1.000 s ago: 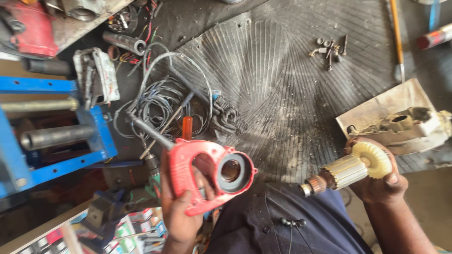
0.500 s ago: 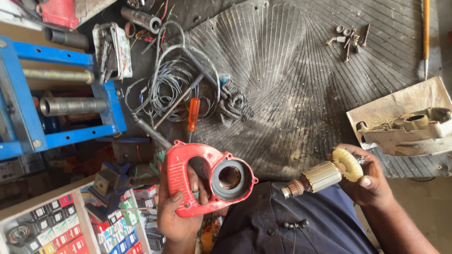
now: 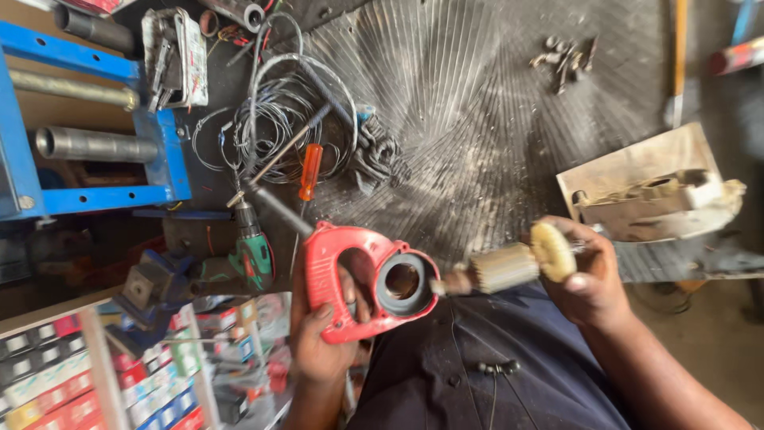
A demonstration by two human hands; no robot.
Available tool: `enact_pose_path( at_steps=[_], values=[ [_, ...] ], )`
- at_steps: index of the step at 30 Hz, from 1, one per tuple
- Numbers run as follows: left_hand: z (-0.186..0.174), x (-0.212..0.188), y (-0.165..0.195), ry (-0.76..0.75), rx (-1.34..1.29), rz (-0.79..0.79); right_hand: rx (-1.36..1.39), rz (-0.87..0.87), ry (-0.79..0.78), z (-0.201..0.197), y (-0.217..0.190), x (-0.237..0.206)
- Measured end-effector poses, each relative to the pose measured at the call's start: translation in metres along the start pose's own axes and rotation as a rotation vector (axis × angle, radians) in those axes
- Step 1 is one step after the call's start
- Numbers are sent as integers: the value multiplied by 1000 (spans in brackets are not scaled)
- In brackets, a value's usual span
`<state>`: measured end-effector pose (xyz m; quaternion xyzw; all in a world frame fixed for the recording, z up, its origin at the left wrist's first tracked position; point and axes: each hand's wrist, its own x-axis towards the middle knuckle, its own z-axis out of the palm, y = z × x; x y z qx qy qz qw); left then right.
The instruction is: The person handles a red angle grinder on a cluttered workbench. They remove the grinding disc, open the grinder housing, take out the armature and internal parts, set parts aside, then reassemble the housing and use a screwdriver on the tool while handling the power cord.
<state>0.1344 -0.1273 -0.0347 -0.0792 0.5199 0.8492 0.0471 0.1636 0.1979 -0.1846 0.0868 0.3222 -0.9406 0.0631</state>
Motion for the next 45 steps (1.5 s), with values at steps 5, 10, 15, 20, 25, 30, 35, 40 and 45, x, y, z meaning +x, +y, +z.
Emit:
enact_pose_path(
  at_steps=[5, 10, 15, 20, 25, 30, 35, 40, 45],
  values=[
    [-11, 2, -16, -96, -183, 45, -735, -215, -196, 88, -46, 3],
    [-41, 3, -16, -185, -268, 105, -1440, -457, -277, 204, -42, 1],
    [-86, 16, -10, -208, -384, 34, -1667, -579, -364, 289, -9, -1],
    [-125, 21, -1, -217, -360, -117, -1833, -618, -314, 319, 22, 7],
    [-147, 31, 4, -324, -211, -88, -1811, -619, -212, 313, 44, 13],
    [-162, 36, 4, -376, -160, -111, -1935, -656, -110, 304, 64, 5],
    [-159, 34, 11, -336, 21, -19, -1803, -499, -102, 287, 75, 5],
    [-137, 17, 49, 20, 854, 550, -1281, -275, -68, 254, 70, 8],
    [-101, 34, 95, -193, 1462, 519, -943, 410, 86, 239, 58, 33]
  ],
)
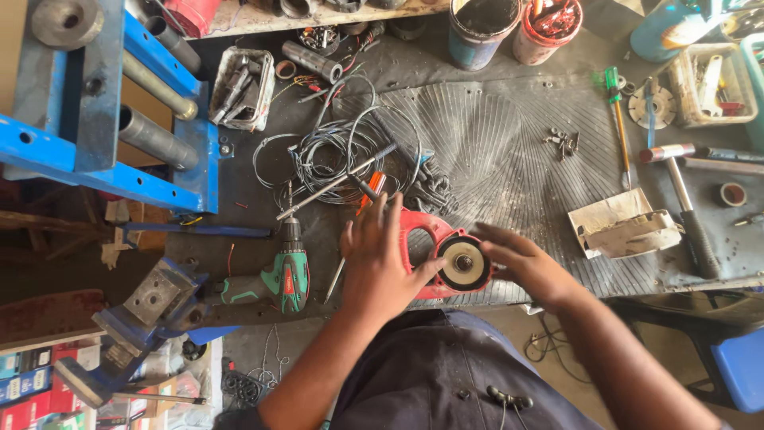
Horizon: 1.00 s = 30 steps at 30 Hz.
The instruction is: The person handles a red angle grinder on a cluttered workbench. They remove the grinding disc, open the grinder housing, take out the armature and internal parts, set parts aside, then reassemble the housing and use a screwdriver on the tool while handling the power cord.
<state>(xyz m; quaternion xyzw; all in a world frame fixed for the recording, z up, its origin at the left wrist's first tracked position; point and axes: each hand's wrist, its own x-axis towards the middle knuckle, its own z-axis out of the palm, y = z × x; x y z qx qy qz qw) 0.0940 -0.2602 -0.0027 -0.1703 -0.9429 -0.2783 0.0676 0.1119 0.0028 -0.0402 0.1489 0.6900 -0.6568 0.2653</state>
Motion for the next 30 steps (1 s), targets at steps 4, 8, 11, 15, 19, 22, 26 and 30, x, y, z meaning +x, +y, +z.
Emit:
enact_pose_path(
  at_steps=[4, 8, 11, 15, 19, 22, 26, 30],
  values=[
    [-10, 35, 10, -407, 220, -36, -296, 177, -217, -6, -25, 8],
    [-3, 57, 10, -670, 6, -143, -277, 358, -356, -2, -46, 11],
    [6, 67, 11, -701, 19, -173, -147, 425, -381, 2, -54, 12],
    [14, 70, 17, -715, 73, -210, -35, 495, -311, 4, -57, 14],
    [15, 79, 25, -759, 99, -279, -74, 494, -266, 7, -59, 20],
    [12, 86, 31, -742, 107, -306, -71, 529, -219, 9, -61, 25],
    [8, 87, 35, -705, 40, -352, -30, 533, -156, 10, -54, 33],
    [10, 85, 34, -602, 4, -358, -29, 506, -126, 12, -38, 43]
  ],
)
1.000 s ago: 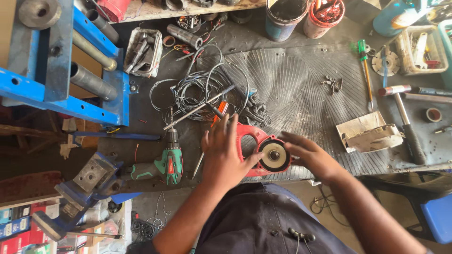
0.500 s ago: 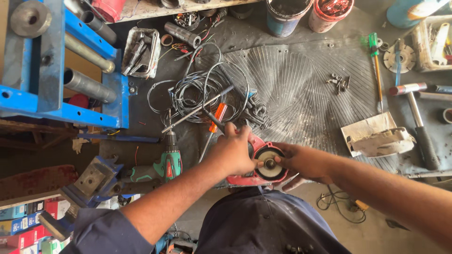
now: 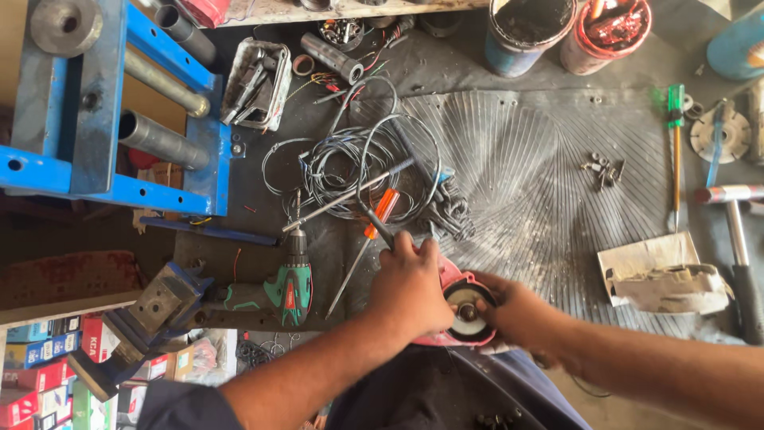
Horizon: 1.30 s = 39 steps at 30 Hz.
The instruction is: The person handles a red angle grinder on a cluttered workbench. They remove the grinding disc, open the grinder housing, take out the armature and internal parts, set parts aside, then reassemble the housing and use a screwdriver on the tool while handling the power cord.
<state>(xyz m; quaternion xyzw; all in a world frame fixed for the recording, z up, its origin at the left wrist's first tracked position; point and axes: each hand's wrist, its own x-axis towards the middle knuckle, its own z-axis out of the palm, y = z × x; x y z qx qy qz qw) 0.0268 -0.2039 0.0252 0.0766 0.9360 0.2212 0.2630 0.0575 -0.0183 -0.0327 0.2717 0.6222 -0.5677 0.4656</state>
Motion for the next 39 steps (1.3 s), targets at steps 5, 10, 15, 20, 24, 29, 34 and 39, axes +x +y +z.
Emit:
enact_pose_path(
  at_steps=[5, 10, 15, 20, 24, 29, 34, 39],
  values=[
    [8, 8, -2, 65, -15, -10, -25, -49, 72, 2, 6, 8],
    [15, 2, -6, 43, -19, -16, -73, -129, 53, 0, 5, -4],
    [20, -14, -13, 137, -161, 99, 77, -92, -89, -15, 23, -16],
    [40, -35, -27, 508, -331, 369, 136, -453, -19, -18, 62, -23],
    [74, -62, -41, 691, -391, 345, -133, -753, 346, -15, 84, -44],
    [105, -68, -64, 605, -695, 123, -690, -1191, 510, -5, 62, -63],
    [118, -48, -82, 352, -1182, 67, -966, -1168, 418, 3, 15, -66],
    [123, -46, -88, 330, -1245, 138, -1109, -1149, 376, 8, -3, -79]
  ],
)
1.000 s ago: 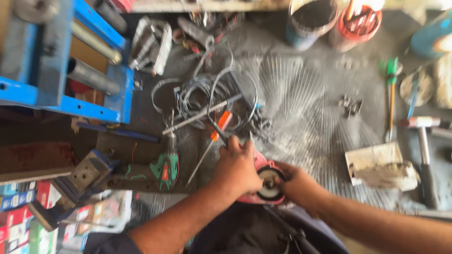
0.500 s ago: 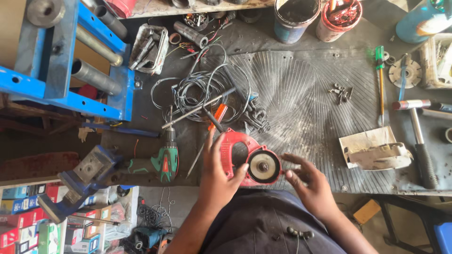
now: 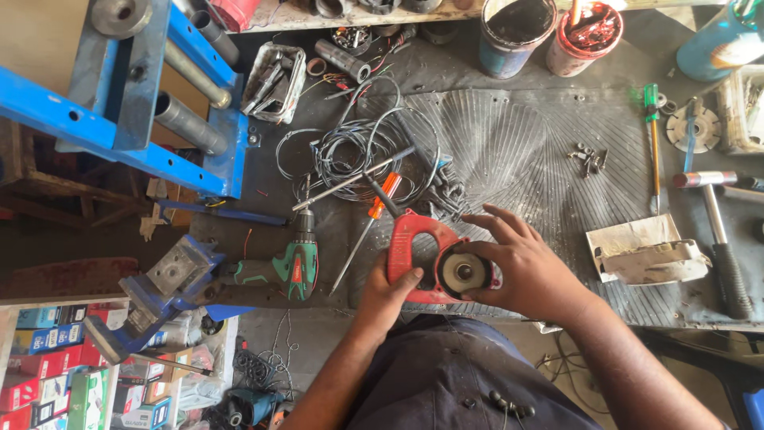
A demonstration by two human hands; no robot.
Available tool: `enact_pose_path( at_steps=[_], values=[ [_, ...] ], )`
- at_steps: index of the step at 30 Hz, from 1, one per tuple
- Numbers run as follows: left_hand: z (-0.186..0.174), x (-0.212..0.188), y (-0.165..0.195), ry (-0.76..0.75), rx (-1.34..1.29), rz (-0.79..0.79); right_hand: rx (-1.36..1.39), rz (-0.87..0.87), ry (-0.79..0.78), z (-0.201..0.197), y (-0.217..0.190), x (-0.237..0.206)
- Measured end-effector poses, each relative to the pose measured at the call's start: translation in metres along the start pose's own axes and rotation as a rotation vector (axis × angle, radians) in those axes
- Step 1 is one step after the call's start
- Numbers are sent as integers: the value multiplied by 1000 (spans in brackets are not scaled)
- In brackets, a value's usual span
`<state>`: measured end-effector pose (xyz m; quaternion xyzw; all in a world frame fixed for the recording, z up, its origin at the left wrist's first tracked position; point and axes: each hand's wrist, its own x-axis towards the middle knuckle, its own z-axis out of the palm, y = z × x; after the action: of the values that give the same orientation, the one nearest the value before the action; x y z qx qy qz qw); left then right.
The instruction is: The person handles a red angle grinder on a cluttered workbench. They remove the grinding disc, open the grinder housing, take out the armature and internal parts, set parts aside, then reassemble the housing and use a screwdriver on the tool while handling the power cord.
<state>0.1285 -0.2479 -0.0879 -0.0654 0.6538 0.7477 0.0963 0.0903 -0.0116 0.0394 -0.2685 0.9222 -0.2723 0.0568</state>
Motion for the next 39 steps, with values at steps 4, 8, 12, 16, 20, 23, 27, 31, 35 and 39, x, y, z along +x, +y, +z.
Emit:
enact_pose_path(
  at_steps=[4, 8, 12, 16, 20, 23, 27, 31, 35, 39],
  values=[
    [-2, 0, 1, -23, -37, 11, -87, -90, 59, -1, -11, 5],
    [-6, 0, -1, -29, -14, 3, -138, -130, 71, 0, -17, 10],
    [-9, 2, -4, -54, -71, -10, -149, -121, 75, 0, -19, 15],
    [-8, 3, 3, -72, -50, 23, -91, -74, 107, 3, -14, 10],
    [-2, -7, 30, 91, 297, 303, 97, 59, 90, 9, 2, -7],
    [-5, -11, 61, 176, 973, 749, 398, 149, 107, 20, 16, -18],
    [0, 8, 97, -74, 1141, 790, 663, 553, -51, 25, 36, -10],
    [18, 43, 123, -334, 1469, 638, 593, 696, -460, 20, 40, 7],
    [39, 75, 140, -676, 1611, 410, 825, 811, -638, 22, 36, 18],
    [68, 93, 138, -952, 1712, 52, 1027, 946, -586, 32, 33, 21]
  ],
)
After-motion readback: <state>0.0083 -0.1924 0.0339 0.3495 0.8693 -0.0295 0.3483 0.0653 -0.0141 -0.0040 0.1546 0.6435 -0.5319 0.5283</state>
